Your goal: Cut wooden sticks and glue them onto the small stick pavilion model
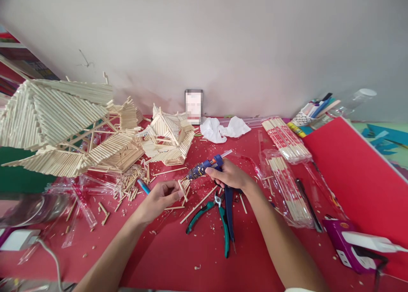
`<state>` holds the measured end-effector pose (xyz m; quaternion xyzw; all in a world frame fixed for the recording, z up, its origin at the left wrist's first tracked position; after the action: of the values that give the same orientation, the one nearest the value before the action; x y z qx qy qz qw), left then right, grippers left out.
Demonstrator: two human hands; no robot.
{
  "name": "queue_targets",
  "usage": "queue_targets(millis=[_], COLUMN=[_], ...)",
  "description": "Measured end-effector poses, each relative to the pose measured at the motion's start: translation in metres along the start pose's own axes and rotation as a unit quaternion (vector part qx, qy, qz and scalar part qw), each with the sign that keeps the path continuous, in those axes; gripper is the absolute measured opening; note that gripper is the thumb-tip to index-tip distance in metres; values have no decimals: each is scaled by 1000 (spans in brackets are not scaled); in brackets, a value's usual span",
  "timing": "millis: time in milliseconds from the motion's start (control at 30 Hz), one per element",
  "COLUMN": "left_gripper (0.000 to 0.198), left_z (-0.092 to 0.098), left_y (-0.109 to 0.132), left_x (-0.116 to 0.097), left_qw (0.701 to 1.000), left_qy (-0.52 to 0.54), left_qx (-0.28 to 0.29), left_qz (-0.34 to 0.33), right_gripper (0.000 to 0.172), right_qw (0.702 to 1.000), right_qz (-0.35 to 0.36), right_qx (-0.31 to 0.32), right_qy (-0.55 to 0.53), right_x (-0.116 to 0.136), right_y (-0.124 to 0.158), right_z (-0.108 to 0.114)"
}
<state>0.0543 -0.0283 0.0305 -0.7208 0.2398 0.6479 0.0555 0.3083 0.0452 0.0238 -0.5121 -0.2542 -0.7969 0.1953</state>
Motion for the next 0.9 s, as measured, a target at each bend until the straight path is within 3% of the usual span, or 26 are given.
queue_targets(millis=[900], left_gripper=[32], left_z=[-1], left_y=[1], left_x=[6], left_qw=[996], left_qy=[-87], left_qx=[-22], left_qz=[-7], right_gripper=[57], right_qw=[1000], right_qz=[-2], right_qx=[2], right_qy=[8], right_x=[4], right_y=[0], right_z=[1])
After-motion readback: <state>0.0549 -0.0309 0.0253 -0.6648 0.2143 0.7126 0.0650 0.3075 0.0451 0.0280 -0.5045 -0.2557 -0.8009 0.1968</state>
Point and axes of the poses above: each hand's wrist, its own y-axis away from the middle knuckle, its own z-axis out of the back of the hand, x = y × z, the point moved 1 cm from there along -y, towards the middle knuckle, and after that the axes turned 10 degrees about y, right-handed, at the moved point
